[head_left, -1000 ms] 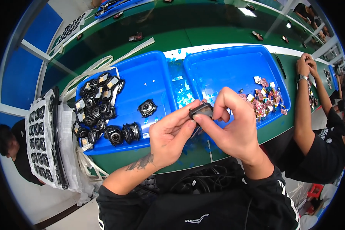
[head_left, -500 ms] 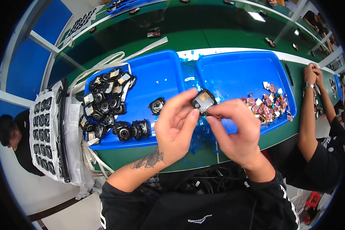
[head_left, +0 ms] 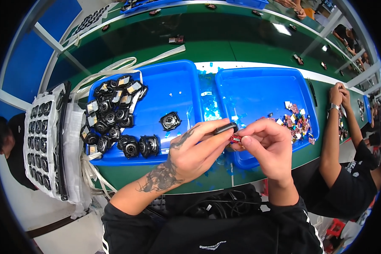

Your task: Assembling electronic components by inserting small boards into black housings.

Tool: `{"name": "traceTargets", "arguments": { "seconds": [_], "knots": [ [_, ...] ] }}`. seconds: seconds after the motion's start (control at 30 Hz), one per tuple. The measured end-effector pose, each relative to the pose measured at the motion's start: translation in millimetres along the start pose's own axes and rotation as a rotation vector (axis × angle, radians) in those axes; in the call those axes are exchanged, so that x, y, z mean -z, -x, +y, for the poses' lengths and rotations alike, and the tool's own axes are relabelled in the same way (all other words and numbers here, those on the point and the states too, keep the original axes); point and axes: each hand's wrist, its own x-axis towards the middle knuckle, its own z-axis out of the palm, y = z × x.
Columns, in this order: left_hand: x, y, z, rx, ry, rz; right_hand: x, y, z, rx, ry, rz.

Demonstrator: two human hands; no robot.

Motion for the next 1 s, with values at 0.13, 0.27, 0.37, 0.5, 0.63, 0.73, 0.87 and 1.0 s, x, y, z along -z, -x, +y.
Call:
{"name": "traceTargets", "arguments": {
  "seconds": [0.13, 0.27, 0.37, 0.5, 0.63, 0.73, 0.87, 1.0],
  "knots": [
    [-0.3, 0.1, 2.1, 0.066, 0.028, -0.008, 10.3, -7.8, 0.7, 0.097, 0.172, -0.034],
    [1.3, -0.1, 7.5, 0.352, 0.253, -0.090, 12.2, -9.9, 3.1, 0.037, 0.193, -0.014],
    [1.1, -1.3, 6.8, 0.518, 0.392, -0.151, 11.6, -8.6, 7.0, 0.037, 0.250, 0.024],
    [-2.9, 1.7, 2.3, 0.602, 0.540, -0.125, 17.4, -7.5, 11.7, -0.063, 0.109, -0.011],
    [-1.6, 0.7, 1.1, 0.796, 0.772, -0.148, 5.8, -5.6, 14.4, -0.044, 0.033, 0.058],
    [-4.0, 2.6, -0.2, 0.788, 0.787, -0.135, 2.4, -5.7, 14.9, 0.018, 0.199, 0.091],
    [-7.5, 0.5, 2.3, 0.701, 0.772, -0.024, -3.5, -7.9, 25.2, 0.137, 0.321, 0.203],
    [-6.3, 2.1, -0.3, 0.637, 0.700, -0.046, -2.2, -12.4, 39.8, 0.126, 0.105, 0.227]
  ]
}}
